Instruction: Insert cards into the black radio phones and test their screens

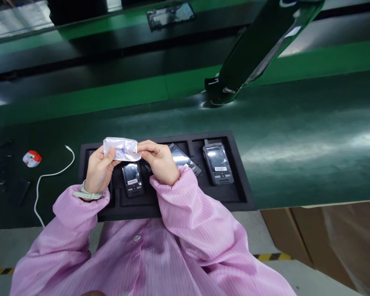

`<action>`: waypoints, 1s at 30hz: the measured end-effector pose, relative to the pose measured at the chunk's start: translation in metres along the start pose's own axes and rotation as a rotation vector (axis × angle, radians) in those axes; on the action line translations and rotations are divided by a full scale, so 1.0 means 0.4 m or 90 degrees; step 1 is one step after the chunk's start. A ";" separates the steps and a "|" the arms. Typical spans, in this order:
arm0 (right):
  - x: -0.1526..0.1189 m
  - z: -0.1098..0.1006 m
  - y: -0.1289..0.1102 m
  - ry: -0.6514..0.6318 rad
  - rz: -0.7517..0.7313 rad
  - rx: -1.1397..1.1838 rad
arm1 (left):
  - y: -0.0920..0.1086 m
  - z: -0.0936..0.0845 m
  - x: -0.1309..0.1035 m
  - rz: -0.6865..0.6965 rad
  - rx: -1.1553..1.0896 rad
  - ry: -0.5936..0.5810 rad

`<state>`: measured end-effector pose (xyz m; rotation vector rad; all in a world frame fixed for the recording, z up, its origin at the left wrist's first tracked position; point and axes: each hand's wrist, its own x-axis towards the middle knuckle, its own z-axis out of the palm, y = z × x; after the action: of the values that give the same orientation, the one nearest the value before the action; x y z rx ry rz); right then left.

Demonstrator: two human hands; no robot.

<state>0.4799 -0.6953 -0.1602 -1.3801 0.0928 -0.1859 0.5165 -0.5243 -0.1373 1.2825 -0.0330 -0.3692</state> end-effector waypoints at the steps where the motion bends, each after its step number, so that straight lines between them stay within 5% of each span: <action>1: -0.001 0.000 -0.004 0.002 0.012 0.004 | 0.000 0.000 0.000 -0.002 -0.007 -0.001; 17: -0.006 -0.001 -0.027 -0.007 0.097 0.116 | 0.004 -0.008 0.000 -0.058 -0.063 0.043; 30: -0.008 -0.014 -0.063 -0.145 0.145 0.102 | 0.008 -0.020 0.007 -0.020 -0.008 0.028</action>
<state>0.4739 -0.7045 -0.1368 -1.2124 0.0428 0.1516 0.5219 -0.5169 -0.1372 1.2793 0.0268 -0.3674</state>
